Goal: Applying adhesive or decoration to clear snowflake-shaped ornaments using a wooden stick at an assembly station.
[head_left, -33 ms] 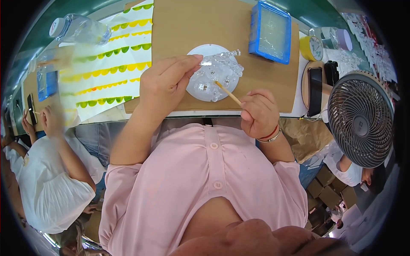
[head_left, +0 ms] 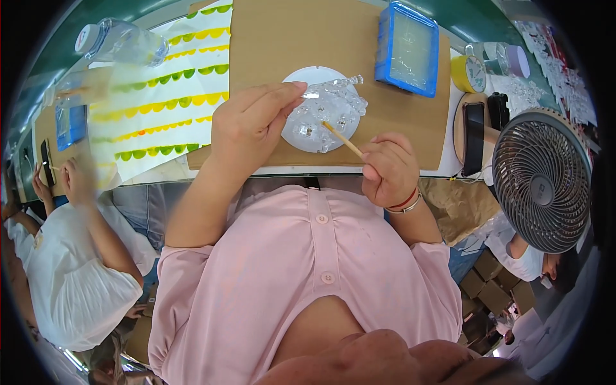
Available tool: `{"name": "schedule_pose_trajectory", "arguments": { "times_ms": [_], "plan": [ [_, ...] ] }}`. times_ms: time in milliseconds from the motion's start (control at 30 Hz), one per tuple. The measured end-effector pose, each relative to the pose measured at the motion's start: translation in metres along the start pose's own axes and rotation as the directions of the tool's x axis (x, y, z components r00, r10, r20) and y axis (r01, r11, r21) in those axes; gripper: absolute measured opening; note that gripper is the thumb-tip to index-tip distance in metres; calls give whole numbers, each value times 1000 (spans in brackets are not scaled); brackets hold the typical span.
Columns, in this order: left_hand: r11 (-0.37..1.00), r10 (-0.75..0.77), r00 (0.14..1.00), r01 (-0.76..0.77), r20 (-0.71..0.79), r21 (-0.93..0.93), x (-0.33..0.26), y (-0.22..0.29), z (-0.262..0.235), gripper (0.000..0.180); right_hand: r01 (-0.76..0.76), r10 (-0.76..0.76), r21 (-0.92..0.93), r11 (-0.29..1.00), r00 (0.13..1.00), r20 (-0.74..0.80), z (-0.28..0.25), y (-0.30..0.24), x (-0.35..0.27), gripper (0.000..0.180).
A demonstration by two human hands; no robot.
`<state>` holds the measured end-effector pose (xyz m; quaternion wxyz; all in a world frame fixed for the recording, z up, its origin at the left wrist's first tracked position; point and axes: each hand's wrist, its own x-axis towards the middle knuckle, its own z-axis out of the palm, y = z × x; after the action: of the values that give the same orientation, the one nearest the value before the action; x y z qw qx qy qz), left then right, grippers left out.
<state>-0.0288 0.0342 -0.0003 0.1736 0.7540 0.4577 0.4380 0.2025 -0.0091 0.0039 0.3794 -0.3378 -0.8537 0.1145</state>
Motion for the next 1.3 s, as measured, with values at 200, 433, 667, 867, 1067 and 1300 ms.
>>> {"name": "schedule_pose_trajectory", "arguments": {
  "times_ms": [200,433,667,867,1067,1300],
  "plan": [
    [1000,19,1000,-19,-15,5,-1,-4,1,26,-129,134,65,989,988,-74,4,5,4,22],
    [1000,24,998,-25,-65,-14,-6,-7,4,25,-50,47,43,998,996,73,-4,5,4,23],
    [998,53,997,-54,-54,-10,-6,-7,5,29,-95,97,77,992,995,-24,10,-1,16,21],
    [999,45,997,-44,-58,15,-5,-7,4,28,-73,72,20,997,997,10,14,-7,35,16],
    [997,59,998,-58,-14,47,-9,-7,1,31,3,-3,-2,1000,999,45,19,-12,46,8],
    [990,86,995,-80,-51,115,-6,-5,1,25,265,-224,-184,947,950,218,21,-21,31,12]
  ]
}}
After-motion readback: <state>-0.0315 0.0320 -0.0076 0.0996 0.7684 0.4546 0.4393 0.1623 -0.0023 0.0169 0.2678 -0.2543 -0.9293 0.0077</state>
